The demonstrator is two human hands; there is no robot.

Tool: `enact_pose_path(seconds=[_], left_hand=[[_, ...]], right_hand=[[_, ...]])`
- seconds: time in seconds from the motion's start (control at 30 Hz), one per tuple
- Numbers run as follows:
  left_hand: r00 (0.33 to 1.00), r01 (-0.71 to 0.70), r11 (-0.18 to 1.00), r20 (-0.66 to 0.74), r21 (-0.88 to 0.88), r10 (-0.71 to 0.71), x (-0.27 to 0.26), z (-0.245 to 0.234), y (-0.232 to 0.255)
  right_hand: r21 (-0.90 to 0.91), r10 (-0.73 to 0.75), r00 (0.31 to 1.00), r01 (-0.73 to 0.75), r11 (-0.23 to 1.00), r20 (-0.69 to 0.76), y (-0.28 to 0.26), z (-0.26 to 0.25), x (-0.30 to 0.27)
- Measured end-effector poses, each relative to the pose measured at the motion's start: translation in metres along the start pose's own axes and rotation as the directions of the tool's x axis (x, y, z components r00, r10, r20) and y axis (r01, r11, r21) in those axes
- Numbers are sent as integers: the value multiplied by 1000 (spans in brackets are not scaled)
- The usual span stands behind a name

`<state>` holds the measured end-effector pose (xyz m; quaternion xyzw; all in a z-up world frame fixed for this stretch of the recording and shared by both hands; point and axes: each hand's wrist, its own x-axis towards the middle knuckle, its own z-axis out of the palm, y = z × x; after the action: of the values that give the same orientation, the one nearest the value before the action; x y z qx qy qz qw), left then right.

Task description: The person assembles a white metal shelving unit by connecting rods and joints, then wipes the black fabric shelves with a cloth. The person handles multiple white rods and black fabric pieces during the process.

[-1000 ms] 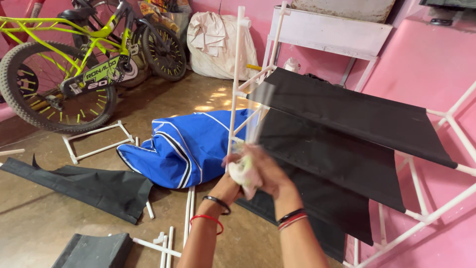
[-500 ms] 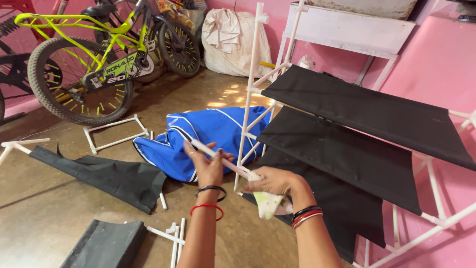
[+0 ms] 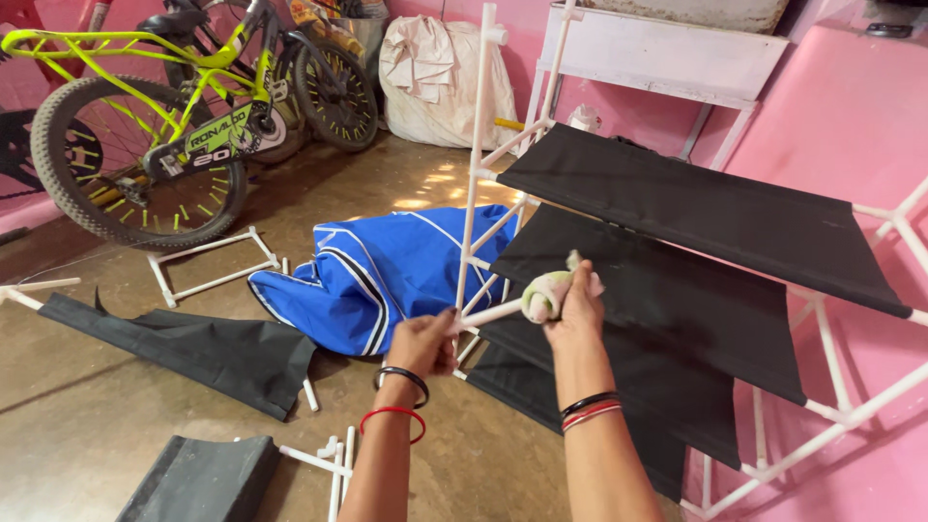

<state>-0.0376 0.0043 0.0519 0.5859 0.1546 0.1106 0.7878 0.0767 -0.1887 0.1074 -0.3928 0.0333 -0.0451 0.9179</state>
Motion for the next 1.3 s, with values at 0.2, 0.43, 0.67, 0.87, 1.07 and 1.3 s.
enact_pose_path(seconds=[0.2, 0.43, 0.67, 0.87, 1.07, 1.3], left_hand=[[997, 77, 997, 6, -30, -77, -5, 46, -15], [975, 147, 909, 99, 391, -200, -12, -19, 15], [993, 71, 882, 49, 466, -106, 9, -12, -26], [929, -353, 860, -27, -368, 369, 46, 37, -56], [984, 36, 919, 146, 392, -101, -2, -12, -3], [952, -297, 839, 208, 455, 225, -32, 7, 9]], right_hand=[[-441, 473, 583, -209, 873, 660, 16, 22, -47], [11, 78, 846, -99, 995, 528, -24, 0, -22], [149, 151, 955, -193, 970, 257, -15, -19, 12], [-568, 527, 699, -208, 796, 483, 40, 18, -46], [-200, 353, 776, -291, 935, 523, 22, 19, -37], [20, 274, 934, -286, 958, 227, 7, 6, -14]])
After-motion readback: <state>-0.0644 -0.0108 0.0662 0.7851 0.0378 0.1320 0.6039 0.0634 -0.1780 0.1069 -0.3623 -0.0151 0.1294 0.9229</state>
